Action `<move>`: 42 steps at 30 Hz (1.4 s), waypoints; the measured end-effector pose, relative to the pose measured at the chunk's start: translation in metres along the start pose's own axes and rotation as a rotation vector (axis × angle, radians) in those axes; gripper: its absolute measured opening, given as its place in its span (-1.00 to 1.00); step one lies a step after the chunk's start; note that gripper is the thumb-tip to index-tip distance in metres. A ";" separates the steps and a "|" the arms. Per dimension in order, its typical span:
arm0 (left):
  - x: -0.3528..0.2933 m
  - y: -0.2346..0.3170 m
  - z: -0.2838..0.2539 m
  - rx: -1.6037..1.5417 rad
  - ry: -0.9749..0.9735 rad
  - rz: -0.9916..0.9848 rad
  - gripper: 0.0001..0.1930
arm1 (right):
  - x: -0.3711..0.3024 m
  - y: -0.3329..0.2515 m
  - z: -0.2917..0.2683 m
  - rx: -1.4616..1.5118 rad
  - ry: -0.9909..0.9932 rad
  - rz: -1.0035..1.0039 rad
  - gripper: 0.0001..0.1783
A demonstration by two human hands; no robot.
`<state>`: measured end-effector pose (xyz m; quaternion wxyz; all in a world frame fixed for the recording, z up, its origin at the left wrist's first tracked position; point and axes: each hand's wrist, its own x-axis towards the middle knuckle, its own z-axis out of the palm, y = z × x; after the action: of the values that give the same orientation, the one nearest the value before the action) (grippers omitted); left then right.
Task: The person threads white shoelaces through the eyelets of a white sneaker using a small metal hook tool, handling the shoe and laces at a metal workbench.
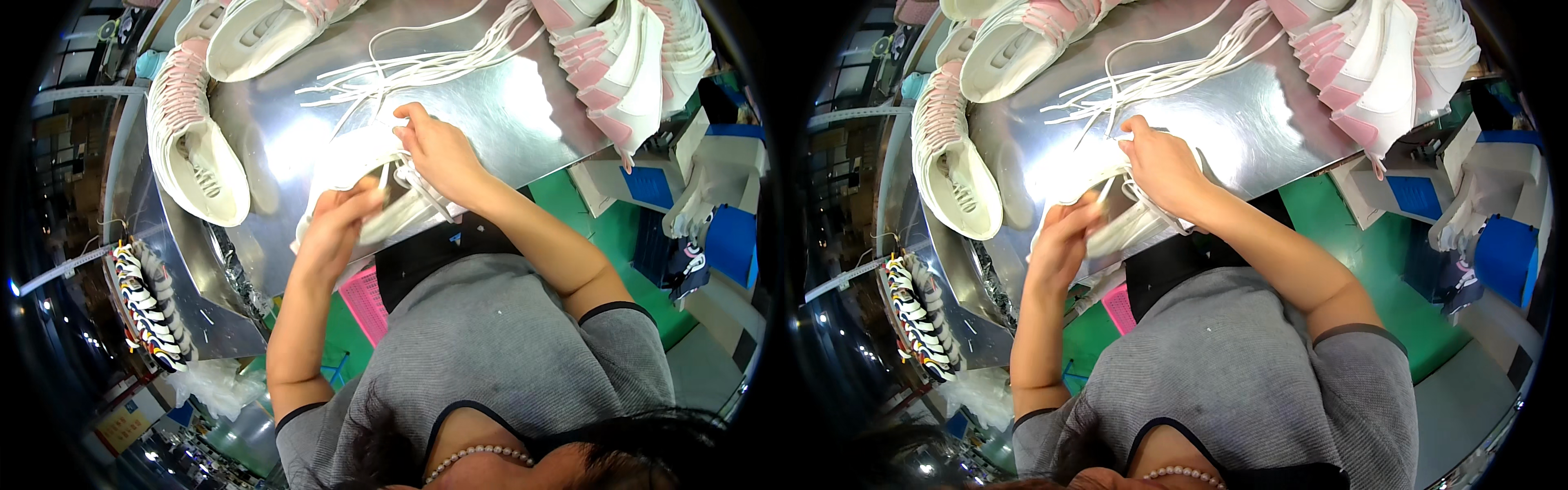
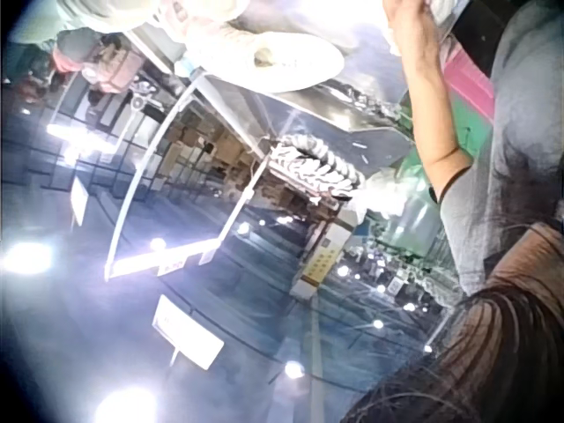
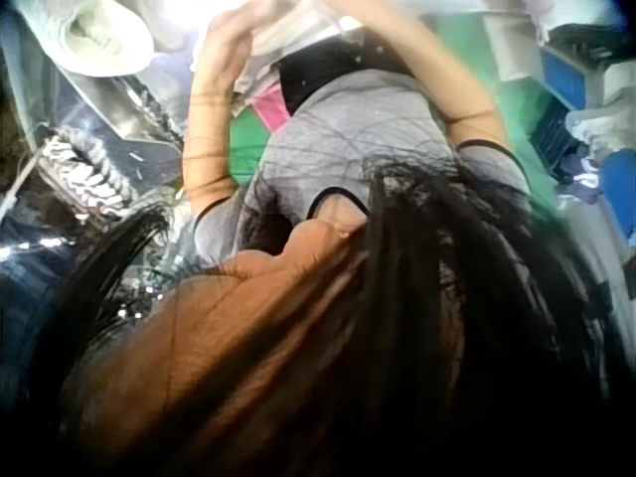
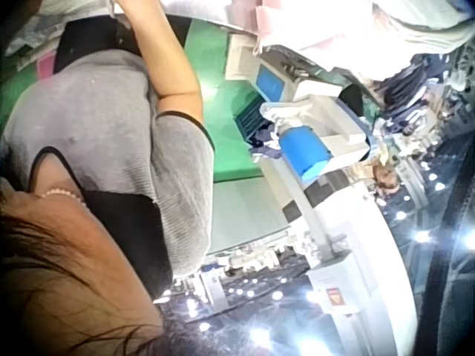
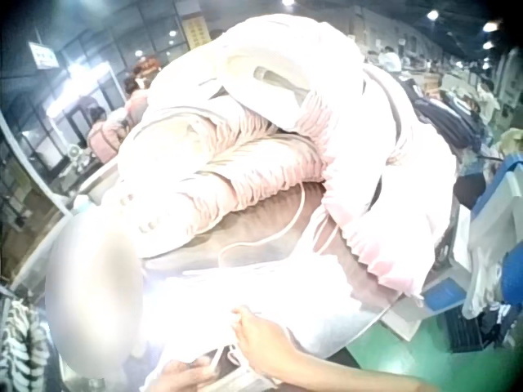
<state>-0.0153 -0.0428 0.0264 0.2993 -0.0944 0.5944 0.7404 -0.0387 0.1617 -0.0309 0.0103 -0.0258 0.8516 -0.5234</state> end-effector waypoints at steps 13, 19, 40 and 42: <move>-0.028 -0.025 0.033 1.278 0.437 0.818 -0.88 | 0.000 0.005 0.001 0.156 0.143 -0.038 -0.73; -0.006 -0.056 0.035 1.070 0.491 0.824 -0.82 | -0.039 -0.005 -0.026 0.452 0.004 -0.019 -0.74; -0.005 -0.048 0.035 1.008 0.445 0.686 -0.80 | -0.063 -0.008 -0.040 0.094 -0.256 -0.072 -0.89; -0.005 -0.047 0.034 1.019 0.435 0.728 -0.81 | -0.064 -0.007 -0.038 0.089 -0.264 -0.078 -0.89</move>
<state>0.0220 -0.0071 -0.0011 -0.0894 0.1185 0.9111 0.3846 0.0235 0.1960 -0.0080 0.1029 -0.1272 0.8172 -0.5526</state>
